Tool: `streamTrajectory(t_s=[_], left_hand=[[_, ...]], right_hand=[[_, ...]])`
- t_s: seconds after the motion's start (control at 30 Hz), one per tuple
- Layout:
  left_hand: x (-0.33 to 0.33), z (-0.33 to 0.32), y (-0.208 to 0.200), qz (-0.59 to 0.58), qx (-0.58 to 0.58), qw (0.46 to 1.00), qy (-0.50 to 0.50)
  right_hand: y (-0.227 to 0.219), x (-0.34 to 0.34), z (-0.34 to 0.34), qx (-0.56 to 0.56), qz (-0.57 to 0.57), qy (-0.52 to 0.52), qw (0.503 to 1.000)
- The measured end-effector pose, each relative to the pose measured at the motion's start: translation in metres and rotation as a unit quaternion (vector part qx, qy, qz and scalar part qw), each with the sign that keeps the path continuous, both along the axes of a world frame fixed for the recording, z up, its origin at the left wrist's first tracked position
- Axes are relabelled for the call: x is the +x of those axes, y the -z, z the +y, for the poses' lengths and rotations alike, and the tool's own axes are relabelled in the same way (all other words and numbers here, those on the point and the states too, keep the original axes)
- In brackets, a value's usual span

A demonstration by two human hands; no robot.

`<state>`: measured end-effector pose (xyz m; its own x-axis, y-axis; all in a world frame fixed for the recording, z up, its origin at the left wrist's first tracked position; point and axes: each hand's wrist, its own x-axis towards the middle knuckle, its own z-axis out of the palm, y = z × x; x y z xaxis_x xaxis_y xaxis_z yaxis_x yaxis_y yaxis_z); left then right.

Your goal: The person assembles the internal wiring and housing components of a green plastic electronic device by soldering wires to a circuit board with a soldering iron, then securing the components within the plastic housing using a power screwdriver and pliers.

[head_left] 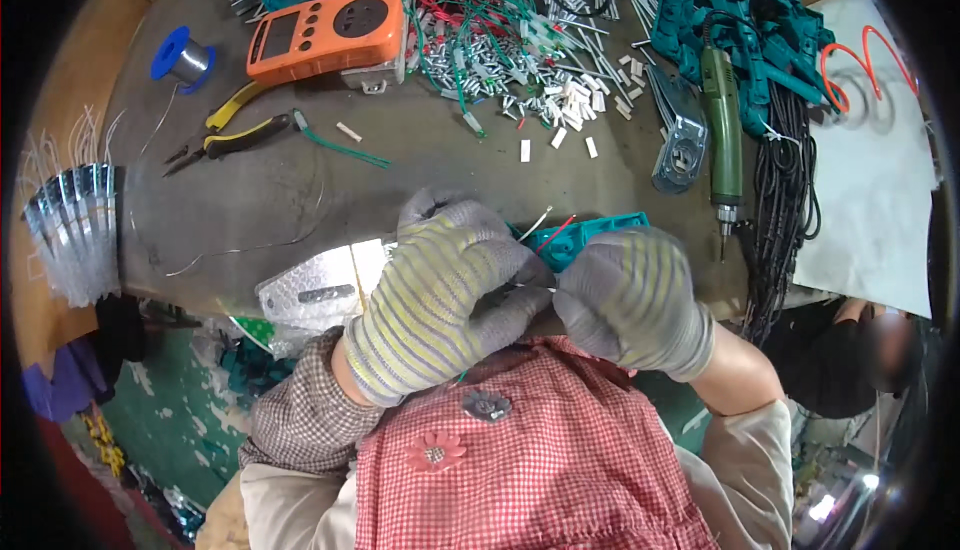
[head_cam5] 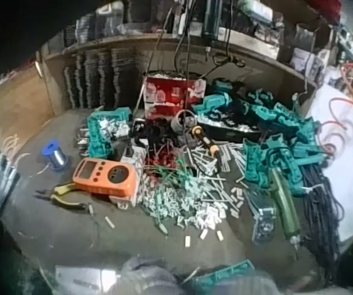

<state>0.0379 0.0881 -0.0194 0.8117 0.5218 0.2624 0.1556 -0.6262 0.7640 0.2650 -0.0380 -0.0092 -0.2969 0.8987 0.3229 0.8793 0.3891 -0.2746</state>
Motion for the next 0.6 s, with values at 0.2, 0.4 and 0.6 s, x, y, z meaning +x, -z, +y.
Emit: streamTrajectory(t_s=[0.2, 0.4, 0.6], left_hand=[[0.001, -0.001, 0.004, -0.021, -0.022, 0.999, -0.028], [0.001, 0.002, 0.003, -0.016, -0.028, 0.998, -0.047], [0.004, 0.001, 0.002, -0.021, -0.022, 0.998, -0.051]], right_hand=[[0.004, 0.038, 0.064, -0.064, 0.026, 0.224, 0.972], [0.021, 0.052, 0.09, -0.122, -0.095, 0.223, 0.963], [0.008, 0.062, 0.093, -0.192, 0.014, 0.255, 0.948]])
